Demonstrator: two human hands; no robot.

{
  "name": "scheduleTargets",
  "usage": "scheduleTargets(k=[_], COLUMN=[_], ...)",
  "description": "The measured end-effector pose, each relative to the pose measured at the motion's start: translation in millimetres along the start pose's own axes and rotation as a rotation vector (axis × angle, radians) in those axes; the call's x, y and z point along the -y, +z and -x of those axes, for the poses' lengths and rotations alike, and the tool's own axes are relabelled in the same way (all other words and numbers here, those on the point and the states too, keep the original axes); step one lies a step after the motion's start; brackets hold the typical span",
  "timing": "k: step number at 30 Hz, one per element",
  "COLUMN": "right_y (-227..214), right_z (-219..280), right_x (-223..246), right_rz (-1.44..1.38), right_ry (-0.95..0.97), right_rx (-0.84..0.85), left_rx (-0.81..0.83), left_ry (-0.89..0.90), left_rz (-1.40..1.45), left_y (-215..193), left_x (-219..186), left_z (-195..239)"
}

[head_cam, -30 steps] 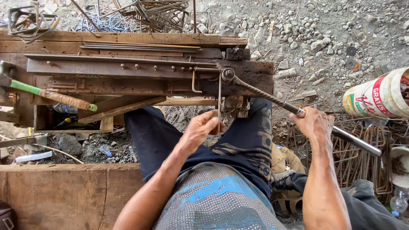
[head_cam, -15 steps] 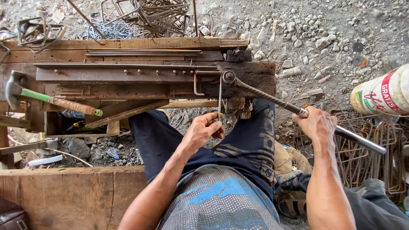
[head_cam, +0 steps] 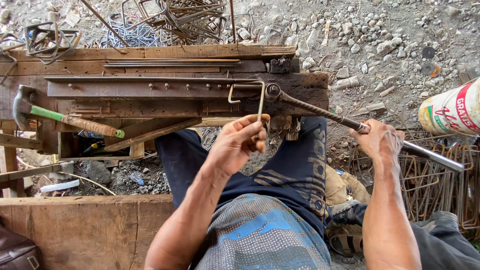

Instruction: The person sits on the ground and uses a manual metal bending machine to bend thin metal rods into U-shapes. They repeatedly insert rods, rotate the crank to bend them, and remove the finished pieces.

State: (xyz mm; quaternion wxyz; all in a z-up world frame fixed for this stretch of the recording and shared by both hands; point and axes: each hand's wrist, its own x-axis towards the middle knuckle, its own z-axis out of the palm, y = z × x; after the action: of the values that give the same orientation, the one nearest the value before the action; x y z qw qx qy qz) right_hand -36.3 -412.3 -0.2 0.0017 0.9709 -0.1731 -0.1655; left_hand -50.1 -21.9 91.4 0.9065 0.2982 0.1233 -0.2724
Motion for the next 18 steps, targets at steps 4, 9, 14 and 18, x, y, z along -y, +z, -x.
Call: scheduleTargets(k=[4, 9, 14, 18], right_y=[7, 4, -50, -67], right_z=[-5, 15, 79, 113], right_x=[-6, 15, 110, 166], right_rz=[-0.04, -0.191, -0.656, -1.003], right_ry=[-0.034, -0.21, -0.43, -0.554], right_rx=[-0.008, -0.215, -0.219, 0.003], left_rx=[0.05, 0.001, 0.016, 0.024], left_ry=[-0.017, 0.096, 0.254, 0.282], left_rz=[-0.311, -0.481, -0.427, -0.403], left_y=[-16, -31, -38, -43], left_x=[-21, 1, 22, 28], left_z=[30, 51, 45, 41])
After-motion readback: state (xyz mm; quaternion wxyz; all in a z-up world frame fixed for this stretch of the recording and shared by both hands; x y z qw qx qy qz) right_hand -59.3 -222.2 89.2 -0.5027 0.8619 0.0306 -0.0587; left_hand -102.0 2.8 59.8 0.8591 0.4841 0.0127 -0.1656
